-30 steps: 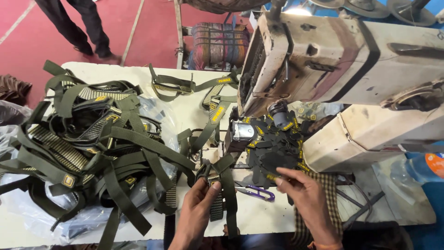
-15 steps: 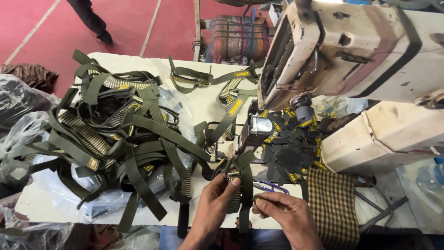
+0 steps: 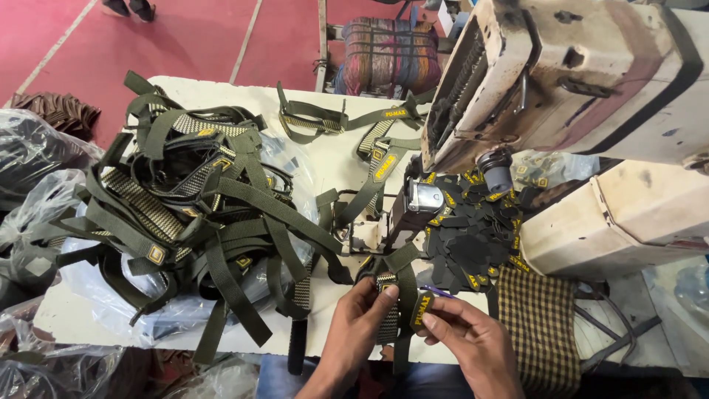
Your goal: Assembling and organizing fabric sandal straps at a stitching workstation.
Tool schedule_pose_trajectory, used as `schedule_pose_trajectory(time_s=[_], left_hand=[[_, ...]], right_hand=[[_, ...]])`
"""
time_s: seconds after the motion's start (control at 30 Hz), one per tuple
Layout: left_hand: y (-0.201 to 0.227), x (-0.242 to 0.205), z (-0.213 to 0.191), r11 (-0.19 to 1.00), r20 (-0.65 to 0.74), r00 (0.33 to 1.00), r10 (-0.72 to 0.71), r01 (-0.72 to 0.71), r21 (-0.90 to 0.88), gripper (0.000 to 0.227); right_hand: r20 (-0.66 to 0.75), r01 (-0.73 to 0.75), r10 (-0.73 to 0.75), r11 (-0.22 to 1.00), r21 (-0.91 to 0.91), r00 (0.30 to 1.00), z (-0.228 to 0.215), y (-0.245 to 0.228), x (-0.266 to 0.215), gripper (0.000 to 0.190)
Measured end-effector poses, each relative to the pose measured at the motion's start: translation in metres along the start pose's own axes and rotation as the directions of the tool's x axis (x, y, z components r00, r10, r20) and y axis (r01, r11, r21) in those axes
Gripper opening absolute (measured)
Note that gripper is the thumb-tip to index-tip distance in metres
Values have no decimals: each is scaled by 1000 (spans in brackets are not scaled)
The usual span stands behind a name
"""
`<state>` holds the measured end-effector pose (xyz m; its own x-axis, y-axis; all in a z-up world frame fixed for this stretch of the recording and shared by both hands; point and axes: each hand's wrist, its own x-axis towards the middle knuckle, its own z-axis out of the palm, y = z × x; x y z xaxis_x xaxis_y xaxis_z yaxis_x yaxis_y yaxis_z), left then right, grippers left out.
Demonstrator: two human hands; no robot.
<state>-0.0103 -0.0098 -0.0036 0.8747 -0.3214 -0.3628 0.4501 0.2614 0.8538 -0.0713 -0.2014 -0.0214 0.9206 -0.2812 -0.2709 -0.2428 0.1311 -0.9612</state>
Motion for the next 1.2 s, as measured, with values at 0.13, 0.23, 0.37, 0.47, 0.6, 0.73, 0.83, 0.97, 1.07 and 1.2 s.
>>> schedule_pose_trajectory(time_s=[0.13, 0.23, 0.37, 0.47, 0.6, 0.73, 0.83, 0.97, 1.07, 1.2], left_hand=[[0, 2, -1, 1000, -8, 1000, 1, -1, 5, 20], [2, 1, 0, 1000, -16, 1000, -8, 7, -5, 21], [-2, 3, -1, 997, -19, 1000, -3, 1, -72, 20], [11, -2, 3, 998, -49, 997, -51, 53, 30, 20], [0, 3, 0, 999, -30, 999, -34, 34, 26, 24], [-2, 2, 0, 999, -27, 999, -47, 47, 18, 21], [-2, 1, 1, 999, -23, 998, -52, 52, 4, 22], [-4, 2, 2, 999, -26, 999, -48, 48, -7, 23], [1, 0, 3, 999, -19, 998, -53, 53, -8, 21], [0, 0, 4, 999, -24, 998, -54, 54, 7, 22]], right_hand=[[0, -11, 11, 999, -52, 1000, 3, -2, -1, 32], [-10, -13, 12, 998, -55, 1000, 7, -3, -3, 29], [-38, -2, -1, 997, -76, 999, 10, -1, -4, 27], [-75, -20, 9, 989, -147, 997, 17, -12, -9, 27], [-108, -5, -26, 960, -278, 994, 21, -20, -11, 25], [-109, -37, 8, 963, -267, 994, 21, -22, -12, 25], [-120, -42, 11, 966, -256, 993, 21, -20, -12, 25], [-107, -6, -15, 981, -194, 994, 19, -14, -11, 24], [-108, -24, 4, 982, -185, 994, 20, -16, -12, 25], [-91, 36, -51, 987, -156, 995, 18, -8, -10, 26]])
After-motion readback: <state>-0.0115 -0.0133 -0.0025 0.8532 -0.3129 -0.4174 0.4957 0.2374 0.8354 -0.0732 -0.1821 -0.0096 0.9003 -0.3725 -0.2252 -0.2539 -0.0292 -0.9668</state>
